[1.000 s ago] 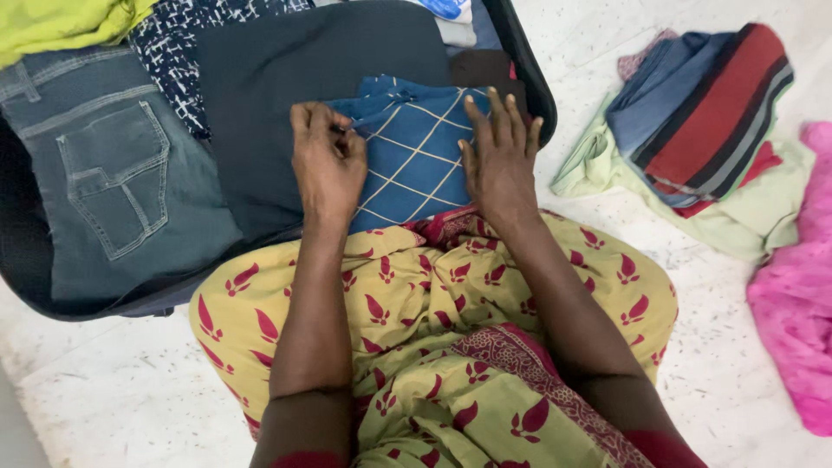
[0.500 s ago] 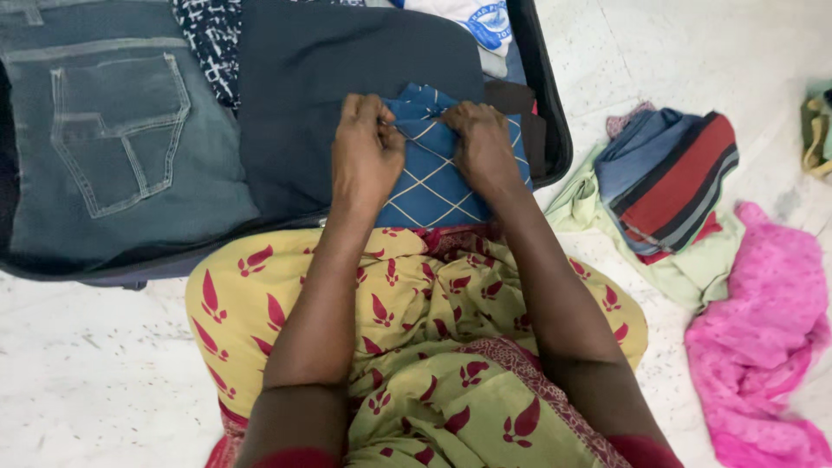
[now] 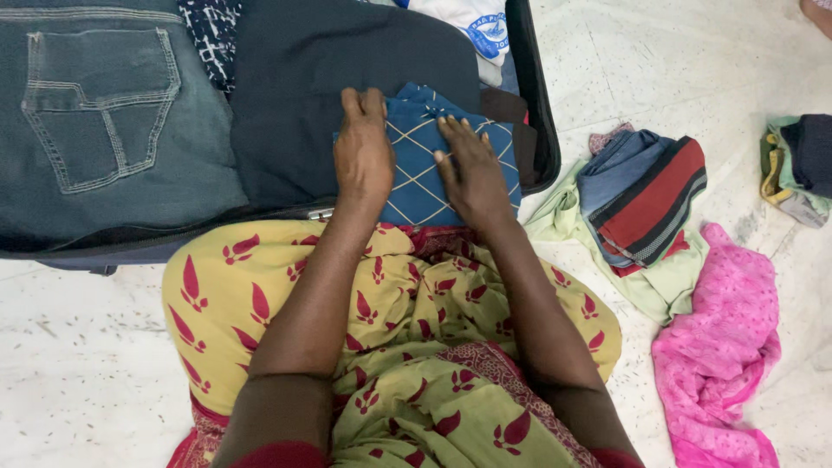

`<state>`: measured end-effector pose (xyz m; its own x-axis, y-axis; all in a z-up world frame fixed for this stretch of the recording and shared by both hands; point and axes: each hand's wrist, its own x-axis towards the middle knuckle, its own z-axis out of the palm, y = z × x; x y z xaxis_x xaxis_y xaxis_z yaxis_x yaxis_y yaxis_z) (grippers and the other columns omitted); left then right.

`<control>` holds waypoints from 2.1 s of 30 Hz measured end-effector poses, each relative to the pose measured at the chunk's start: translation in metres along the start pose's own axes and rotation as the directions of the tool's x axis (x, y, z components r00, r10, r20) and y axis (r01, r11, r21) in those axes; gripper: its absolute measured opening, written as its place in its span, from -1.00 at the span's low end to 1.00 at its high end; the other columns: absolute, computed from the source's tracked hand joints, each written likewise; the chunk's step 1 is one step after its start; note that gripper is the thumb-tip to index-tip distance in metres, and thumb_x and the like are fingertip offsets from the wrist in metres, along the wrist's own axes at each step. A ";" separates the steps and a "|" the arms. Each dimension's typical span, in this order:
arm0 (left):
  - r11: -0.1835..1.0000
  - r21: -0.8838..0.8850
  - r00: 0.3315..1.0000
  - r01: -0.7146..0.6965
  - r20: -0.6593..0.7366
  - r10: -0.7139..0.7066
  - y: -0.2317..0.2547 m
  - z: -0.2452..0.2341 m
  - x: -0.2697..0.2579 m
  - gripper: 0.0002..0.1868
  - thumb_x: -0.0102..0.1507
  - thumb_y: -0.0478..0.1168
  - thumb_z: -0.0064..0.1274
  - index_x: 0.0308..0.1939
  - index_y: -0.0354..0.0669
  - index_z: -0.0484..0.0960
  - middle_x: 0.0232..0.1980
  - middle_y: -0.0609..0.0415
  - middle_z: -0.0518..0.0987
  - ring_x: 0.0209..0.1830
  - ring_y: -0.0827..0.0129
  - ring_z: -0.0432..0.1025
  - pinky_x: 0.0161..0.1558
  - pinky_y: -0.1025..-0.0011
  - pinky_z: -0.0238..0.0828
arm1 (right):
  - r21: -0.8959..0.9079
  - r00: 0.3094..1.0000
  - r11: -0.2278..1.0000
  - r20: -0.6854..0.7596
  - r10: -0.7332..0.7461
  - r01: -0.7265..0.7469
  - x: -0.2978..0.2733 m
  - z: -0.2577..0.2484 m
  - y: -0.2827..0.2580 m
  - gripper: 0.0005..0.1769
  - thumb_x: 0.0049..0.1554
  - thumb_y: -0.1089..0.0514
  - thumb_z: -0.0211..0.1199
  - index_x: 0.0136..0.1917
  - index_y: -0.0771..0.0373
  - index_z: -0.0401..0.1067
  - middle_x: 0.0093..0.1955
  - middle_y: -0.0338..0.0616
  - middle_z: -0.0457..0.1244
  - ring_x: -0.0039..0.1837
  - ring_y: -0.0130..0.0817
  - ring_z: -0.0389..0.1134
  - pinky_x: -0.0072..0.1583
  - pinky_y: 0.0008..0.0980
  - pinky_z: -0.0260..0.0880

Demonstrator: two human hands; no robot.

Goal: The person folds a blue patterned shirt and places it into an open suitcase. They then pick up a folded striped cloth, smooth it, and place it on top of the other items in the suitcase.

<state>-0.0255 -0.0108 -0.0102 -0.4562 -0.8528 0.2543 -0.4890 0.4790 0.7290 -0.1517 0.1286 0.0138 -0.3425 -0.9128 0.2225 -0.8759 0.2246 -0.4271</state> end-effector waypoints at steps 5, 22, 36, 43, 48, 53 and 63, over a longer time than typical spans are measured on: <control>0.976 0.097 0.969 -0.195 0.176 0.176 0.018 0.008 -0.016 -0.63 0.39 -0.35 -0.12 0.29 -0.20 0.43 0.43 -0.13 0.37 0.39 0.00 0.38 0.38 0.16 0.41 | -0.184 0.988 0.982 0.140 0.063 -0.036 0.006 0.015 0.013 -0.39 0.41 -0.09 -0.10 0.63 0.16 0.09 0.68 0.01 -0.03 0.70 -0.04 -0.12 0.63 0.04 -0.26; 0.896 0.394 0.871 -0.203 0.491 -0.018 0.003 0.014 -0.004 -0.08 0.35 0.41 -0.78 0.61 -0.09 -0.19 0.70 0.06 -0.22 0.69 0.33 -0.40 0.52 -0.15 -0.78 | -0.295 0.954 0.931 0.141 0.264 -0.214 0.009 0.002 0.054 -0.26 0.39 -0.21 -0.29 0.64 0.29 -0.06 0.69 0.09 -0.13 0.70 -0.06 -0.22 0.59 0.07 -0.36; 0.945 -0.079 0.809 -0.316 0.499 0.312 0.036 0.027 -0.046 0.02 0.38 0.47 -0.61 0.63 -0.28 -0.19 0.71 -0.21 -0.25 0.71 0.07 -0.47 0.55 -0.05 -0.71 | -0.093 0.999 0.995 0.023 -0.033 0.035 -0.051 0.010 0.000 -0.32 0.44 -0.01 -0.22 0.67 0.44 -0.08 0.72 0.20 -0.16 0.73 0.13 -0.21 0.66 0.08 -0.29; 0.937 0.136 0.830 -0.322 0.516 0.211 0.029 0.049 -0.041 0.02 0.34 0.50 -0.60 0.63 -0.15 -0.14 0.70 -0.09 -0.14 0.70 0.12 -0.37 0.57 -0.05 -0.64 | -0.218 0.999 0.976 0.043 -0.006 0.015 -0.037 0.018 0.015 -0.35 0.38 0.01 -0.07 0.63 0.36 0.05 0.69 0.12 -0.06 0.71 -0.02 -0.08 0.64 -0.03 -0.13; 0.935 0.177 0.855 -0.308 0.481 0.191 0.025 0.047 -0.041 0.02 0.36 0.53 -0.67 0.65 -0.13 -0.11 0.73 -0.10 -0.10 0.73 0.13 -0.30 0.61 -0.05 -0.55 | -0.256 1.000 0.967 0.007 0.009 -0.007 -0.036 0.019 0.020 -0.37 0.43 0.03 -0.13 0.65 0.37 0.03 0.70 0.12 -0.04 0.72 -0.04 -0.08 0.65 -0.02 -0.13; 0.907 0.255 0.871 -0.335 0.451 0.194 0.024 0.042 -0.037 -0.01 0.33 0.53 -0.72 0.65 0.00 -0.14 0.71 -0.06 -0.16 0.70 0.15 -0.29 0.58 -0.06 -0.56 | -0.298 0.997 0.951 -0.018 0.078 -0.079 -0.036 0.016 0.028 -0.37 0.43 -0.06 -0.20 0.63 0.32 0.05 0.67 0.10 -0.01 0.70 -0.04 -0.06 0.64 -0.03 -0.15; 0.873 0.420 0.878 -0.248 0.478 0.019 0.016 0.025 -0.026 -0.24 0.41 0.34 -0.80 0.65 0.22 -0.27 0.71 0.02 -0.26 0.70 0.25 -0.39 0.55 -0.10 -0.74 | -0.420 0.966 0.870 -0.097 0.238 -0.257 -0.044 0.007 0.057 -0.35 0.44 -0.05 -0.32 0.61 0.40 0.08 0.64 0.14 0.01 0.71 -0.02 -0.15 0.63 0.10 -0.45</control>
<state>-0.0395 0.0239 -0.0210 -0.7655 -0.6400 -0.0668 -0.6261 0.7168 0.3069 -0.1840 0.1789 -0.0261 -0.5725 -0.7955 0.1985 -0.8173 0.5731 -0.0603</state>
